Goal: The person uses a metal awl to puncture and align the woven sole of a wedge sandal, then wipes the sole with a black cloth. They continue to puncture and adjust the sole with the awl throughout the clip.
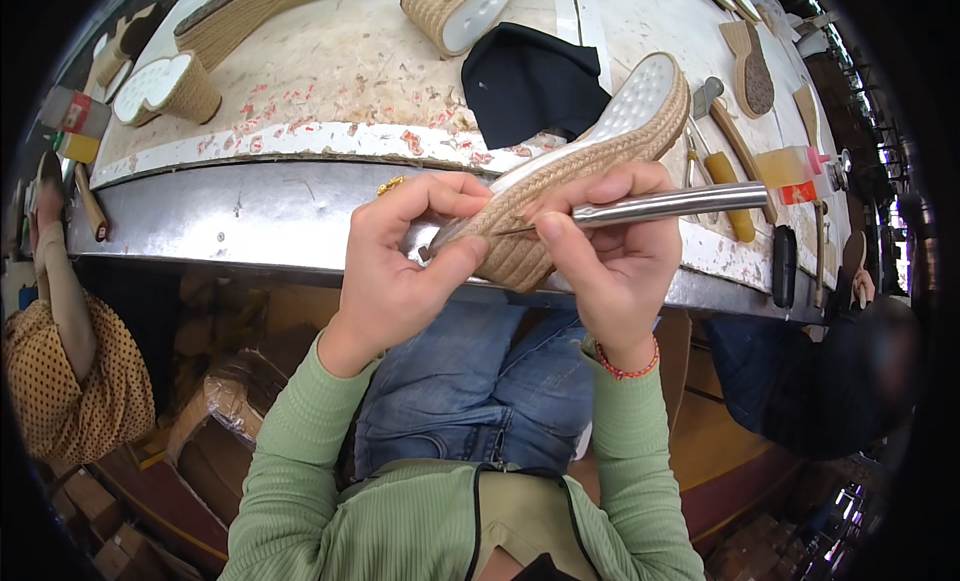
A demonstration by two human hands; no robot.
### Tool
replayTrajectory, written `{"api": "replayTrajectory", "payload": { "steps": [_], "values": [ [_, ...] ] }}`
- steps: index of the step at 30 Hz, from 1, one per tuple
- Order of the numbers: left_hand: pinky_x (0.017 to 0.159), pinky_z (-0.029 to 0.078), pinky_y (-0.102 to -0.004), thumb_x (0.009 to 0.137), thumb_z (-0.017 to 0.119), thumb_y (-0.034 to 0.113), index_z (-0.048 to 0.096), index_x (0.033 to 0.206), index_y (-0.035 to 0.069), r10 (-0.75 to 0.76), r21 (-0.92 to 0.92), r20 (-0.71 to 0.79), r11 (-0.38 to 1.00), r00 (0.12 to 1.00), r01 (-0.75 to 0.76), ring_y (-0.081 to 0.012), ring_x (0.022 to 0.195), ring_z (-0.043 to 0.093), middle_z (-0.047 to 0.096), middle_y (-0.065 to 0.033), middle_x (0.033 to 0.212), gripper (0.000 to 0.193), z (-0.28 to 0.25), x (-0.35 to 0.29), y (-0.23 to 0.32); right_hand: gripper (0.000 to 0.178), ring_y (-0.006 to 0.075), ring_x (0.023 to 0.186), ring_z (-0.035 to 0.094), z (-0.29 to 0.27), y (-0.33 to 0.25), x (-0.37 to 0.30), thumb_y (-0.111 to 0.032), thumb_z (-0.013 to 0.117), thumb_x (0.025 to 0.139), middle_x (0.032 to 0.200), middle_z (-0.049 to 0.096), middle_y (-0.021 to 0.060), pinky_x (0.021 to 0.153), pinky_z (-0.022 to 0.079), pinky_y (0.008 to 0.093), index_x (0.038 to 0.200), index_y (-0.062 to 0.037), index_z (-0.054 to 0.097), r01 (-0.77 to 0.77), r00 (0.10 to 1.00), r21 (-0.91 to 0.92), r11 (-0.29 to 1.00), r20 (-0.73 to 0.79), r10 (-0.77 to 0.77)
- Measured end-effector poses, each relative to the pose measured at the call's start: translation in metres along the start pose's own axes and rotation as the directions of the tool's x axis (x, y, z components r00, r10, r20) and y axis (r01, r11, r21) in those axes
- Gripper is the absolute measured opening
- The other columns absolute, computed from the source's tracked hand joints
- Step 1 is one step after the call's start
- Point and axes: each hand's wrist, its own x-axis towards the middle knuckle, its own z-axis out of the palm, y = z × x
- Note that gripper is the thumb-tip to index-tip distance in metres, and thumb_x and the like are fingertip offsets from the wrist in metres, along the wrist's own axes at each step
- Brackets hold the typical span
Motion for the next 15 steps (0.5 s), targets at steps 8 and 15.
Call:
{"api": "replayTrajectory", "payload": {
  "steps": [8, 15],
  "values": [
    [0.088, 0.048, -0.0301, 0.074, 0.069, -0.001, 0.065, 0.105, -0.003, 0.096, 0.193, 0.064, 0.975, 0.993, -0.106, -0.0178, 0.099, 0.062, 0.066, -0.0126, 0.105, 0.032, -0.0013, 0.0031, 0.0023, 0.038, 0.0196, 0.086, 0.066, -0.0059, 0.0042, -0.0029, 0.012, 0.064, 0.084, 0.089, 0.064, 0.0154, 0.077, 0.053, 0.0282, 0.106, -0.0054, 0.039, 0.114, 0.988, -0.173, 0.978, 0.118, -0.095],
    [0.091, 0.047, -0.0301, 0.072, 0.069, -0.002, 0.066, 0.11, -0.002, 0.071, 0.086, 0.038, 0.994, 0.997, -0.074, -0.0179, 0.1, 0.062, 0.065, -0.0121, 0.107, 0.038, -0.0012, 0.0017, -0.0019, 0.038, 0.0201, 0.085, 0.066, -0.0042, 0.0067, -0.0035, 0.013, 0.064, 0.083, 0.089, 0.064, 0.0162, 0.079, 0.054, 0.0312, 0.106, -0.0052, 0.039, 0.115, 0.99, -0.117, 0.986, 0.093, -0.105]
  ]
}}
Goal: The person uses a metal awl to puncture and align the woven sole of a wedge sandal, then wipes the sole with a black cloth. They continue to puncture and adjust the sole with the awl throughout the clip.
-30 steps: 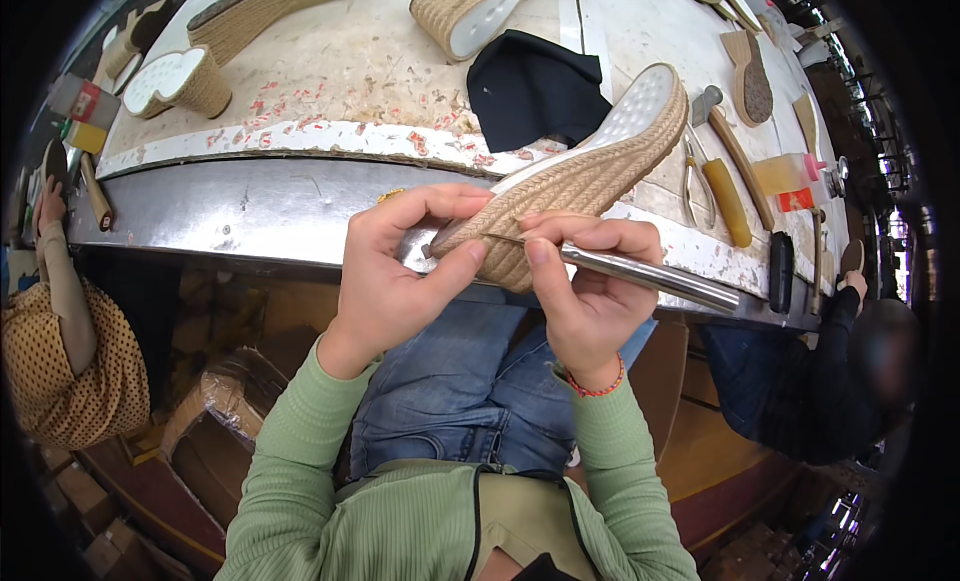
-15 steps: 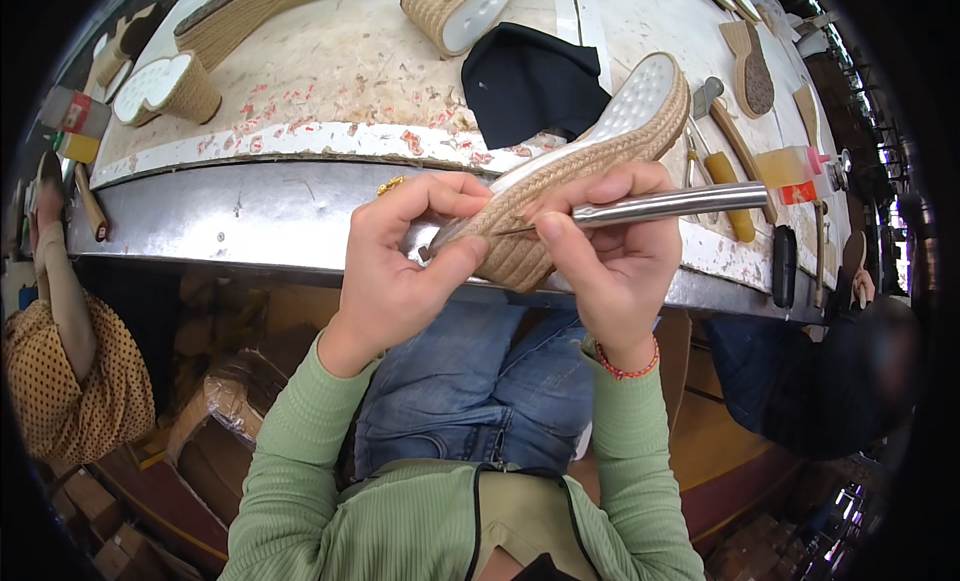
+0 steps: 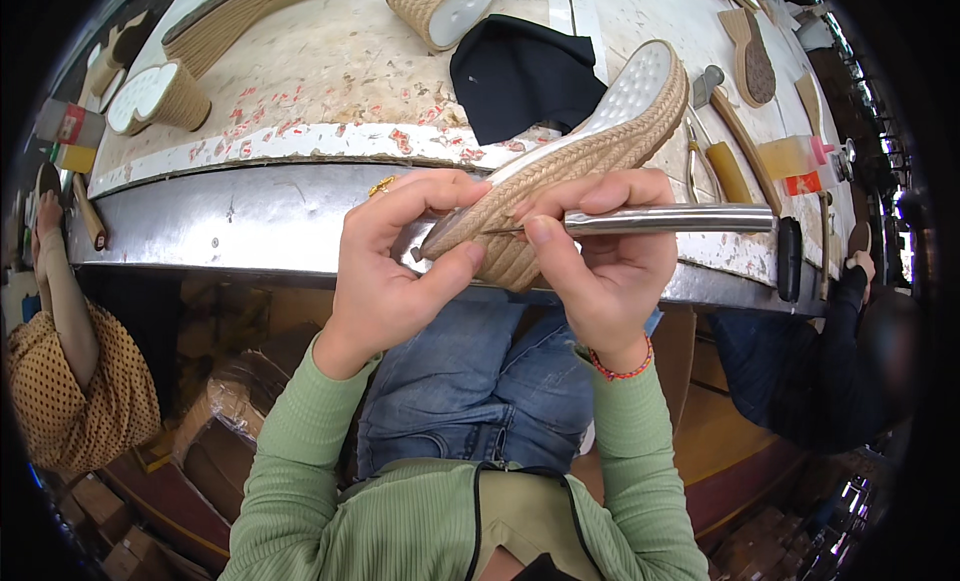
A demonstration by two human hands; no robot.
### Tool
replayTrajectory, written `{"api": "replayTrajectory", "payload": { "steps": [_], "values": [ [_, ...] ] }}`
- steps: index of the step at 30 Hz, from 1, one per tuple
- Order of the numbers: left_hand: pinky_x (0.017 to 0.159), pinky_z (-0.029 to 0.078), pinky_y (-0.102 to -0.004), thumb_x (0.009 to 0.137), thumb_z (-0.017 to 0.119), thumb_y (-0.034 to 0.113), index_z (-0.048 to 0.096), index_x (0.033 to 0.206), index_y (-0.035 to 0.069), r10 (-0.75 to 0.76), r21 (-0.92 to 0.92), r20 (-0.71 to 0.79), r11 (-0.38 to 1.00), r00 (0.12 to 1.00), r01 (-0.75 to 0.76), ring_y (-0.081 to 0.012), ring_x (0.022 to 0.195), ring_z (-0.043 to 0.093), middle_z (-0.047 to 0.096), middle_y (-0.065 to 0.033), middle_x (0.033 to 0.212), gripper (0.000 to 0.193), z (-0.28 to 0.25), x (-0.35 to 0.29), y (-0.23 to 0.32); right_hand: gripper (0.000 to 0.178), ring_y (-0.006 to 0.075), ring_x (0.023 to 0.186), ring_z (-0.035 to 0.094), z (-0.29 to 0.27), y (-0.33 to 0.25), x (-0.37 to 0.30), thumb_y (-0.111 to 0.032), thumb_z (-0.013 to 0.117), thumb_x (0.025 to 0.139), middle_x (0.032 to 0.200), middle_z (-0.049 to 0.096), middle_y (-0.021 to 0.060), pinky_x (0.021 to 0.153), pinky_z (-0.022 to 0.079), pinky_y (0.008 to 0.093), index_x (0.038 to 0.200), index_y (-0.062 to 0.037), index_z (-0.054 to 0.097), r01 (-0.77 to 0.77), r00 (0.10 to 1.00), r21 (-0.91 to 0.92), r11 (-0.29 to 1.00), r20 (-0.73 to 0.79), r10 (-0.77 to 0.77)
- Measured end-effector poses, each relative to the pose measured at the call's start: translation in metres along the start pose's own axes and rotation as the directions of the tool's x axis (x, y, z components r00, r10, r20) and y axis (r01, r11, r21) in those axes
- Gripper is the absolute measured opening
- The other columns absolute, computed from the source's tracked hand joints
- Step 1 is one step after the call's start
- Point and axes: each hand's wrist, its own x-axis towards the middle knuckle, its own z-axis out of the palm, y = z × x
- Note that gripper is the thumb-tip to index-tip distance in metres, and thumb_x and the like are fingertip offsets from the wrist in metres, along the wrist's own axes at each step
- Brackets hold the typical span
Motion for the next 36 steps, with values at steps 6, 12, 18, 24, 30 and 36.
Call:
{"api": "replayTrajectory", "payload": {
  "steps": [6, 12, 18, 24, 30, 36],
  "values": [
    [0.09, 0.047, -0.0294, 0.074, 0.069, -0.003, 0.066, 0.112, -0.002, -0.019, -0.033, 0.022, 0.999, 1.0, 0.02, -0.0169, 0.101, 0.061, 0.063, -0.0112, 0.111, 0.038, 0.0, -0.001, 0.0, 0.04, 0.0197, 0.083, 0.065, -0.003, 0.002, 0.001, 0.014, 0.064, 0.082, 0.089, 0.064, 0.0162, 0.079, 0.054, 0.0311, 0.105, -0.0056, 0.039, 0.057, 0.997, -0.07, 0.996, 0.054, -0.053],
    [0.09, 0.047, -0.0287, 0.077, 0.066, -0.005, 0.065, 0.114, -0.002, -0.082, -0.12, 0.02, 0.989, 0.996, 0.084, -0.0161, 0.102, 0.06, 0.062, -0.0103, 0.112, 0.037, -0.001, -0.002, 0.002, 0.04, 0.0186, 0.082, 0.064, 0.007, -0.001, -0.004, 0.013, 0.063, 0.082, 0.089, 0.063, 0.0155, 0.079, 0.054, 0.0325, 0.105, -0.0065, 0.037, 0.063, 0.998, -0.236, 0.97, -0.01, -0.067],
    [0.09, 0.046, -0.0285, 0.078, 0.066, -0.002, 0.066, 0.113, -0.002, -0.09, -0.089, 0.018, 0.992, 0.996, 0.092, -0.0151, 0.101, 0.058, 0.063, -0.0097, 0.111, 0.035, 0.0, -0.001, 0.0, 0.039, 0.0215, 0.083, 0.063, 0.002, 0.005, -0.003, 0.013, 0.062, 0.082, 0.087, 0.063, 0.0146, 0.082, 0.054, 0.0374, 0.105, -0.0074, 0.036, 0.082, 0.997, -0.038, 0.996, -0.011, -0.082],
    [0.088, 0.045, -0.0282, 0.077, 0.067, 0.001, 0.067, 0.112, -0.001, -0.084, -0.067, 0.009, 0.994, 0.996, 0.085, -0.0148, 0.098, 0.058, 0.063, -0.0096, 0.111, 0.035, -0.001, -0.001, -0.001, 0.039, 0.0236, 0.085, 0.064, 0.003, 0.007, -0.004, 0.014, 0.061, 0.083, 0.087, 0.063, 0.0151, 0.084, 0.054, 0.0407, 0.105, -0.0073, 0.036, 0.103, 0.995, -0.042, 0.994, 0.005, -0.103],
    [0.084, 0.044, -0.0274, 0.078, 0.067, 0.002, 0.067, 0.111, -0.001, -0.06, -0.045, 0.005, 0.997, 0.998, 0.061, -0.0136, 0.094, 0.055, 0.064, -0.0091, 0.11, 0.034, -0.001, -0.001, -0.002, 0.037, 0.0074, 0.073, 0.058, 0.006, 0.015, -0.006, 0.012, 0.066, 0.082, 0.091, 0.065, 0.0111, 0.063, 0.048, 0.0206, 0.105, -0.0037, 0.041, 0.172, 0.984, 0.008, 0.985, -0.044, -0.171],
    [0.082, 0.043, -0.026, 0.077, 0.066, 0.0, 0.067, 0.108, -0.002, -0.084, -0.032, -0.024, 0.996, 0.996, 0.083, -0.0125, 0.091, 0.054, 0.064, -0.0082, 0.107, 0.032, 0.003, -0.001, 0.002, 0.037, 0.0097, 0.08, 0.061, 0.008, -0.002, -0.003, 0.01, 0.067, 0.083, 0.091, 0.063, 0.0106, 0.068, 0.051, 0.0226, 0.106, -0.003, 0.042, 0.035, 0.998, -0.151, 0.988, -0.055, -0.043]
  ]
}}
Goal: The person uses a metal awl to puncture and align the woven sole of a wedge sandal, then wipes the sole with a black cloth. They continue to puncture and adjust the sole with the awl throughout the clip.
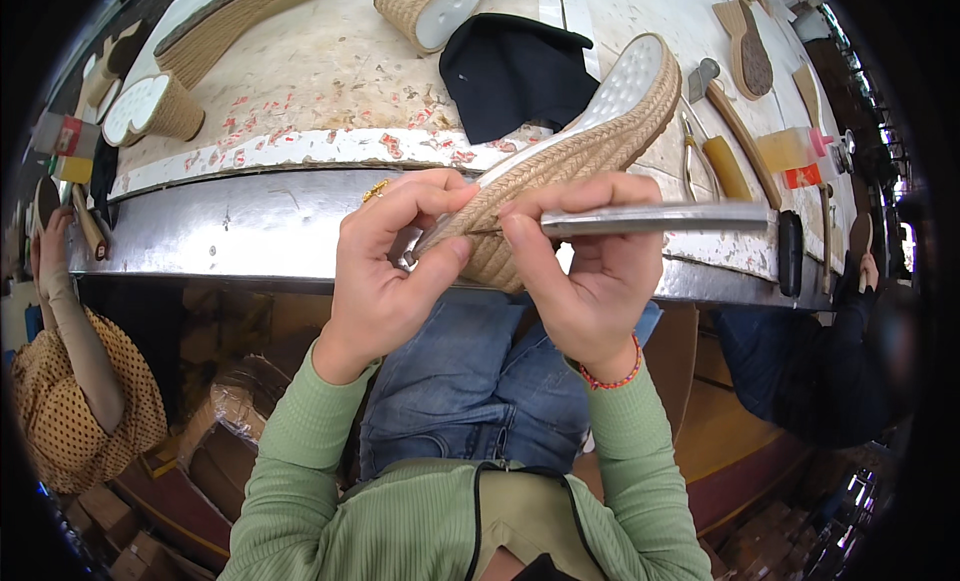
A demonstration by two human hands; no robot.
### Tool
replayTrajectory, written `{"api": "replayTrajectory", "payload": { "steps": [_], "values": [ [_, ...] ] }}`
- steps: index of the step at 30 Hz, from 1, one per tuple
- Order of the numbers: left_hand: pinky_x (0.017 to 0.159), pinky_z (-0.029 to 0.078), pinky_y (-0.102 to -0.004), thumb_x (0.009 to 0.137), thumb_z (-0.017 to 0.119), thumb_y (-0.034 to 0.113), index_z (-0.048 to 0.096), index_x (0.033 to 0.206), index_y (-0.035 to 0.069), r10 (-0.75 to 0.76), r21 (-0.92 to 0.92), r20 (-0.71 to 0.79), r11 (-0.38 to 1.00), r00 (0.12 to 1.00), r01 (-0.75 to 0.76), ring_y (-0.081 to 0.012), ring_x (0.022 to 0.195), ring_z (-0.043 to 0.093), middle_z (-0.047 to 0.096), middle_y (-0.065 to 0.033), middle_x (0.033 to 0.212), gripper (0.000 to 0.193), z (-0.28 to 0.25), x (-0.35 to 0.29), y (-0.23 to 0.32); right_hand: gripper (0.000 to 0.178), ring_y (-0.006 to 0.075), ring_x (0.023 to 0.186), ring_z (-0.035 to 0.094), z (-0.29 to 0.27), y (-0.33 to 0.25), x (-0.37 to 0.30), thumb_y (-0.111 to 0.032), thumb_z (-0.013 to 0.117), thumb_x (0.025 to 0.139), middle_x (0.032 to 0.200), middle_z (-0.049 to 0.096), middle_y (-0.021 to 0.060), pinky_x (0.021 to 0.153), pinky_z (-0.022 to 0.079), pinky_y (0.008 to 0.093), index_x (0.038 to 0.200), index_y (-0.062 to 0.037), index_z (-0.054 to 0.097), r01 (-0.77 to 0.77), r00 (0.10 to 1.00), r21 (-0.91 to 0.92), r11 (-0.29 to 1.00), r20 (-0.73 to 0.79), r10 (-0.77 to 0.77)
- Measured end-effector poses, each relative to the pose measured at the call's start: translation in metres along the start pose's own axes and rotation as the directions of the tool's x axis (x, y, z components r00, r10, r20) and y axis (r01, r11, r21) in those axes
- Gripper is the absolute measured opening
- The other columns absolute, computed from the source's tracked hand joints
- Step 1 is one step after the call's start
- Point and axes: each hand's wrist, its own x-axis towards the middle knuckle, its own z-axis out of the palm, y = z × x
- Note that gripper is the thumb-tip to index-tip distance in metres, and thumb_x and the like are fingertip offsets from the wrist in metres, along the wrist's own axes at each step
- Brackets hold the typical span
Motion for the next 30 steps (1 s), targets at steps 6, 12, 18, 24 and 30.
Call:
{"api": "replayTrajectory", "payload": {
  "steps": [6, 12, 18, 24, 30],
  "values": [
    [0.077, 0.042, -0.024, 0.075, 0.065, 0.0, 0.068, 0.105, -0.001, -0.023, 0.038, 0.003, 0.999, 1.0, 0.023, -0.0113, 0.084, 0.051, 0.065, -0.0075, 0.105, 0.031, -0.005, 0.003, 0.002, 0.033, 0.0055, 0.074, 0.057, 0.012, -0.024, 0.031, 0.006, 0.064, 0.086, 0.092, 0.059, 0.0071, 0.061, 0.047, 0.0168, 0.11, -0.0008, 0.042, -0.232, 0.967, -0.084, 0.969, 0.087, 0.24],
    [0.074, 0.041, -0.0242, 0.076, 0.063, 0.002, 0.069, 0.107, 0.0, -0.01, 0.047, 0.042, 0.999, 0.999, 0.008, -0.0116, 0.08, 0.05, 0.065, -0.0073, 0.104, 0.031, -0.009, 0.008, 0.005, 0.038, 0.0035, 0.07, 0.052, -0.006, 0.004, 0.018, 0.009, 0.062, 0.086, 0.091, 0.062, 0.0107, 0.06, 0.043, 0.0172, 0.111, -0.0049, 0.038, -0.096, 0.993, 0.242, 0.966, 0.087, 0.077],
    [0.074, 0.042, -0.0247, 0.075, 0.063, 0.003, 0.069, 0.107, 0.0, 0.073, 0.107, 0.04, 0.991, 0.997, -0.077, -0.0124, 0.081, 0.051, 0.066, -0.0082, 0.104, 0.033, -0.007, 0.008, 0.0, 0.037, 0.0023, 0.07, 0.051, -0.007, 0.005, 0.017, 0.008, 0.064, 0.086, 0.09, 0.062, 0.0097, 0.06, 0.04, 0.0158, 0.109, -0.0059, 0.038, -0.084, 0.991, 0.16, 0.983, 0.121, 0.065],
    [0.075, 0.043, -0.0252, 0.075, 0.063, 0.003, 0.069, 0.107, 0.0, 0.051, 0.088, 0.021, 0.995, 0.999, -0.052, -0.0126, 0.083, 0.053, 0.066, -0.0089, 0.104, 0.033, -0.006, 0.006, -0.001, 0.036, 0.0028, 0.071, 0.054, -0.005, 0.003, 0.017, 0.008, 0.064, 0.086, 0.091, 0.063, 0.0102, 0.06, 0.043, 0.0153, 0.109, -0.0047, 0.039, -0.116, 0.99, 0.194, 0.974, 0.107, 0.097],
    [0.075, 0.043, -0.0255, 0.075, 0.063, 0.003, 0.069, 0.106, -0.001, 0.065, 0.095, 0.018, 0.993, 0.998, -0.066, -0.0129, 0.083, 0.054, 0.067, -0.0098, 0.103, 0.031, -0.005, 0.006, -0.001, 0.035, 0.0051, 0.065, 0.058, -0.002, -0.004, 0.023, 0.007, 0.064, 0.087, 0.09, 0.063, 0.0112, 0.055, 0.047, 0.0164, 0.11, -0.0024, 0.04, -0.234, 0.972, 0.248, 0.94, 0.079, 0.221]
  ]
}}
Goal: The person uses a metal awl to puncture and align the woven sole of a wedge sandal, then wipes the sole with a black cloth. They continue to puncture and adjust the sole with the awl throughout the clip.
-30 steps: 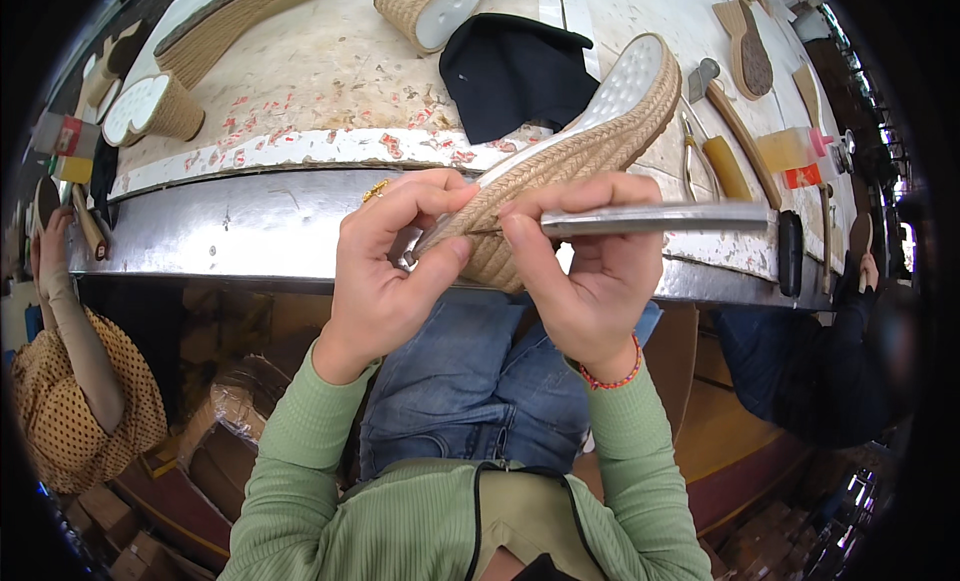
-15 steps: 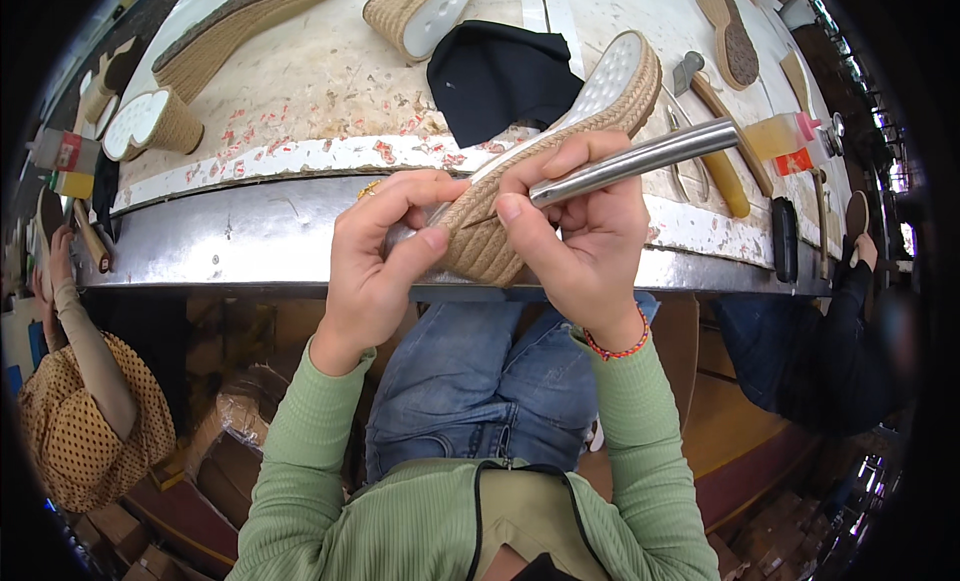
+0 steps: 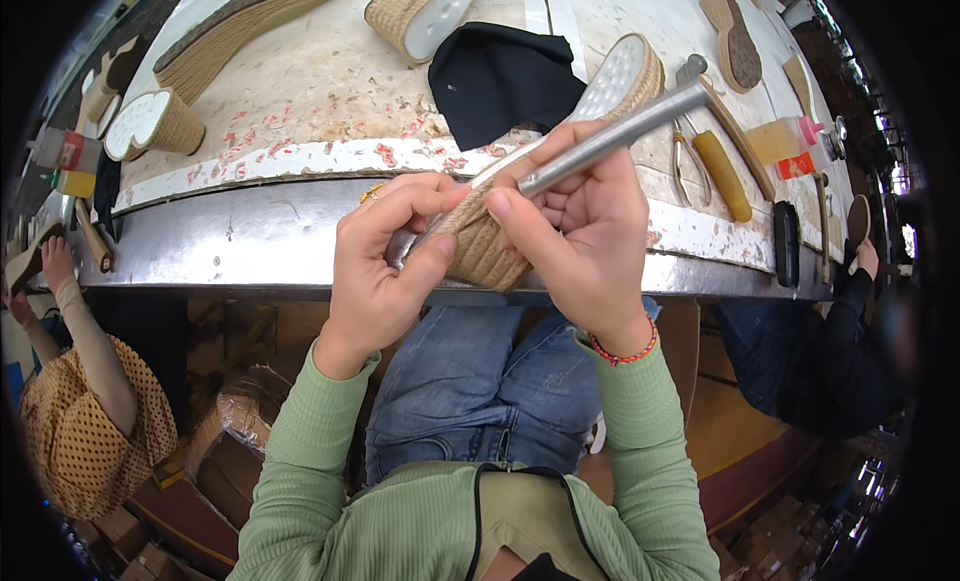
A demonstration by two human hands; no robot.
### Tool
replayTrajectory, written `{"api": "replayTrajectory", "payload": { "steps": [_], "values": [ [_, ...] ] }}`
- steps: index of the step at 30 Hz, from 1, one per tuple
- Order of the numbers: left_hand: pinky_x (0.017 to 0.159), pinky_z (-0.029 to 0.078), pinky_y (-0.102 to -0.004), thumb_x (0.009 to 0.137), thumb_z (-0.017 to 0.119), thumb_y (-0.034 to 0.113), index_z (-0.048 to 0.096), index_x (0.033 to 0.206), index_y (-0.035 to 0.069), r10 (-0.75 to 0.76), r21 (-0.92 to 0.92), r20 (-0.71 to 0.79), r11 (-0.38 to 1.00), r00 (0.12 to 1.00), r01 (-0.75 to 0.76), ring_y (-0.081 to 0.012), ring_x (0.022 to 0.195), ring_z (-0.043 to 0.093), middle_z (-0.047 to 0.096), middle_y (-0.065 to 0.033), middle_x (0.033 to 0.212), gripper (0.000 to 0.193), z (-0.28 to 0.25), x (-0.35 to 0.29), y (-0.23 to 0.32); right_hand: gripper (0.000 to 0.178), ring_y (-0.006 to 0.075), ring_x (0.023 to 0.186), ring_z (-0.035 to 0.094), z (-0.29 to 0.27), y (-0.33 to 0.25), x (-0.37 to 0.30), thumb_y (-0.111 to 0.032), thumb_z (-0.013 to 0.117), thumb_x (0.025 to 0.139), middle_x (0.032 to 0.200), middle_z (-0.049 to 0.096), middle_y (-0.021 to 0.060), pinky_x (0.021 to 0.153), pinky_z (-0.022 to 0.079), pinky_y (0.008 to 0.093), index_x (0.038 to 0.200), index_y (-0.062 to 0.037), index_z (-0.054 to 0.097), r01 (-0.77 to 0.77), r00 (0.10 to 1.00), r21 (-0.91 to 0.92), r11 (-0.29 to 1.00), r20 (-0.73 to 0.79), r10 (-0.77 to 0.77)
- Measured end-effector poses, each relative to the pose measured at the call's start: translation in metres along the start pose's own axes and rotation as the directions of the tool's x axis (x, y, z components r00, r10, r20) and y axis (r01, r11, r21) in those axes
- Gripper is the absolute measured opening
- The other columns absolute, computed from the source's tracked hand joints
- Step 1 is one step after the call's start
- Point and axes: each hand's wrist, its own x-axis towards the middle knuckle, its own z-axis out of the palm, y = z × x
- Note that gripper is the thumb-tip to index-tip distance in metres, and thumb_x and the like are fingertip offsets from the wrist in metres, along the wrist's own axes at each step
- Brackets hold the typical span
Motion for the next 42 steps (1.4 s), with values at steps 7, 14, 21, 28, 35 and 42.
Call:
{"api": "replayTrajectory", "payload": {
  "steps": [7, 14, 21, 28, 35, 42],
  "values": [
    [0.074, 0.045, -0.0262, 0.079, 0.066, 0.007, 0.069, 0.103, -0.003, 0.053, 0.129, -0.004, 0.99, 0.999, -0.052, -0.0141, 0.082, 0.057, 0.068, -0.0109, 0.1, 0.026, 0.001, 0.001, -0.002, 0.032, 0.0062, 0.062, 0.058, 0.004, -0.004, 0.003, 0.007, 0.062, 0.088, 0.088, 0.062, 0.0102, 0.051, 0.047, 0.0174, 0.11, -0.0024, 0.04, -0.046, 0.995, 0.083, 0.996, -0.085, 0.053],
    [0.08, 0.048, -0.0279, 0.084, 0.061, 0.008, 0.069, 0.106, -0.005, 0.07, 0.045, 0.011, 0.996, 0.997, -0.07, -0.0166, 0.089, 0.062, 0.067, -0.0128, 0.1, 0.027, -0.005, 0.003, -0.003, 0.034, 0.0062, 0.063, 0.058, -0.002, 0.0, 0.002, 0.008, 0.063, 0.087, 0.089, 0.063, 0.0109, 0.052, 0.048, 0.0182, 0.11, -0.003, 0.04, -0.039, 0.999, 0.061, 0.997, -0.004, 0.04],
    [0.08, 0.049, -0.0286, 0.081, 0.059, 0.005, 0.068, 0.107, -0.005, 0.068, 0.015, -0.001, 0.998, 0.998, -0.068, -0.0171, 0.089, 0.062, 0.067, -0.013, 0.101, 0.029, -0.001, 0.002, -0.003, 0.035, 0.0064, 0.065, 0.059, -0.004, -0.005, 0.004, 0.007, 0.064, 0.087, 0.089, 0.063, 0.011, 0.053, 0.048, 0.0182, 0.11, -0.0026, 0.041, -0.096, 0.995, 0.063, 0.993, 0.03, 0.095],
    [0.081, 0.05, -0.0289, 0.081, 0.059, 0.004, 0.068, 0.106, -0.005, 0.058, 0.035, -0.003, 0.998, 0.998, -0.058, -0.0176, 0.09, 0.063, 0.067, -0.0135, 0.102, 0.029, -0.001, 0.001, -0.004, 0.034, 0.0067, 0.064, 0.06, -0.006, -0.008, 0.005, 0.006, 0.066, 0.086, 0.09, 0.064, 0.0108, 0.052, 0.049, 0.0185, 0.11, -0.0015, 0.043, -0.141, 0.99, 0.087, 0.986, 0.04, 0.137],
    [0.08, 0.051, -0.0294, 0.081, 0.059, 0.003, 0.068, 0.105, -0.005, 0.082, 0.04, -0.004, 0.996, 0.997, -0.081, -0.018, 0.089, 0.063, 0.067, -0.0138, 0.101, 0.028, -0.002, 0.001, -0.004, 0.035, 0.0075, 0.062, 0.06, 0.001, -0.014, 0.008, 0.005, 0.068, 0.086, 0.087, 0.064, 0.0101, 0.051, 0.05, 0.0189, 0.11, -0.0016, 0.043, -0.207, 0.978, 0.076, 0.975, -0.012, 0.209],
    [0.081, 0.051, -0.029, 0.081, 0.058, 0.003, 0.068, 0.106, -0.006, 0.064, 0.023, 0.001, 0.998, 0.998, -0.064, -0.0176, 0.089, 0.063, 0.067, -0.0136, 0.102, 0.028, -0.001, 0.002, -0.005, 0.035, 0.008, 0.061, 0.06, -0.005, -0.008, 0.006, 0.006, 0.067, 0.085, 0.088, 0.064, 0.01, 0.049, 0.049, 0.0193, 0.109, -0.0017, 0.043, -0.145, 0.989, 0.145, 0.979, -0.013, 0.148]
  ]
}}
